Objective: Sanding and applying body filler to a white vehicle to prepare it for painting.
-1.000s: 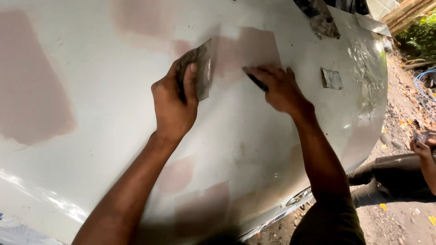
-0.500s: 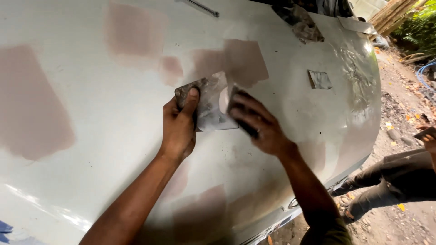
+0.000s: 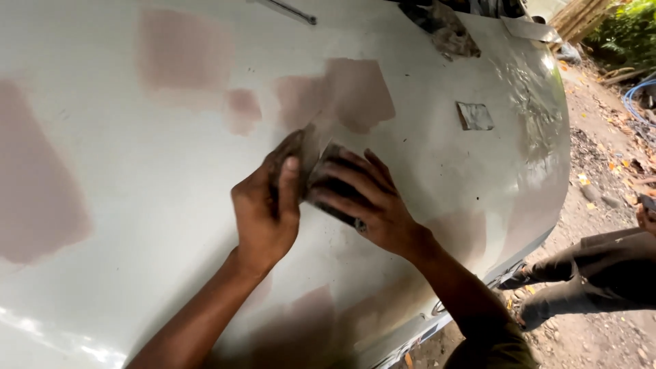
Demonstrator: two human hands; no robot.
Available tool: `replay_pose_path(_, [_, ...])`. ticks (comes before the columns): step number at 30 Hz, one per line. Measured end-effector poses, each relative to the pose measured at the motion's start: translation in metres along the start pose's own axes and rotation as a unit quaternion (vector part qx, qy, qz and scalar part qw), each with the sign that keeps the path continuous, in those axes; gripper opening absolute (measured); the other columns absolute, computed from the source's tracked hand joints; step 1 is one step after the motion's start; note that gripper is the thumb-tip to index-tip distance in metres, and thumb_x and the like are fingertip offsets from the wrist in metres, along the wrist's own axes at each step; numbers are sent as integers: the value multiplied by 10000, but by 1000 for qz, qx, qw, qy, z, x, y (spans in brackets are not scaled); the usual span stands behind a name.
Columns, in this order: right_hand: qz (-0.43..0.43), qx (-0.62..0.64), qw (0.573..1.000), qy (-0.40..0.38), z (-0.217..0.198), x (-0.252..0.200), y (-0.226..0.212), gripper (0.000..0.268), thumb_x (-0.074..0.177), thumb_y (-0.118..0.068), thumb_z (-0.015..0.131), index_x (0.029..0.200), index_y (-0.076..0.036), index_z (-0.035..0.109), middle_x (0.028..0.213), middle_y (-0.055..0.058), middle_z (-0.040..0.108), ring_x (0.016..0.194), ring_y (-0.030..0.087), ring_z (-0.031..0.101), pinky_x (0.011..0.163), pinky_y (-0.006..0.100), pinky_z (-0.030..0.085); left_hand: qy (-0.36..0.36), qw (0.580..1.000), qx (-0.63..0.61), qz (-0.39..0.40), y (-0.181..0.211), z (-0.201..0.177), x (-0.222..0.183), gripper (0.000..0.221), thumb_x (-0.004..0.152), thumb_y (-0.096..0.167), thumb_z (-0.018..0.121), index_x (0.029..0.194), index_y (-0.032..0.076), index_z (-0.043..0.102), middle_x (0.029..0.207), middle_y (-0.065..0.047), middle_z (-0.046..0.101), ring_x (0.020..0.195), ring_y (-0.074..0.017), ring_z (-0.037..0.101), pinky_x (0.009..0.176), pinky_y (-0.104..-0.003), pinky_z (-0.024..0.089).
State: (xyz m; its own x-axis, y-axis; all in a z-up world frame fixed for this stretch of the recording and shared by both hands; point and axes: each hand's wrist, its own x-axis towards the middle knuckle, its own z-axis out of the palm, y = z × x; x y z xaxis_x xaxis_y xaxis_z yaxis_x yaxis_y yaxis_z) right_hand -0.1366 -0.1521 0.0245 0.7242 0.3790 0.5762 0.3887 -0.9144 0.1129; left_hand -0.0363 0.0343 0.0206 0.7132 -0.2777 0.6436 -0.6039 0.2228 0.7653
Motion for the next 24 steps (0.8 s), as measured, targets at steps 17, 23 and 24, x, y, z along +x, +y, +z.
replay_pose_path(17, [317, -29, 928, -196, 10, 61, 315, 684, 861, 141, 480, 1445, -194, 602, 1414, 154, 615, 1244, 334, 608, 1043, 427, 499, 52, 979, 169, 98, -19, -23, 16, 281, 1138, 61, 560, 1394, -36, 624, 1046, -180, 766, 641, -123, 647, 566, -267, 502])
replay_pose_path(23, [366, -64, 894, -249, 10, 73, 309, 670, 860, 100, 486, 1431, -214, 640, 1384, 139, 651, 1132, 342, 679, 1003, 451, 533, 29, 980, 181, 75, -18, -24, 16, 291, 1115, 56, 568, 1387, -26, 634, 943, -172, 755, 588, -131, 619, 524, -285, 479])
replay_pose_path(24, [335, -59, 912, -231, 10, 70, 314, 668, 836, 103, 501, 1413, -197, 656, 1364, 143, 662, 1164, 340, 654, 1010, 444, 518, 27, 979, 184, 78, -18, -24, 16, 295, 1118, 59, 570, 1393, -25, 634, 938, -173, 751, 599, -134, 627, 529, -286, 486])
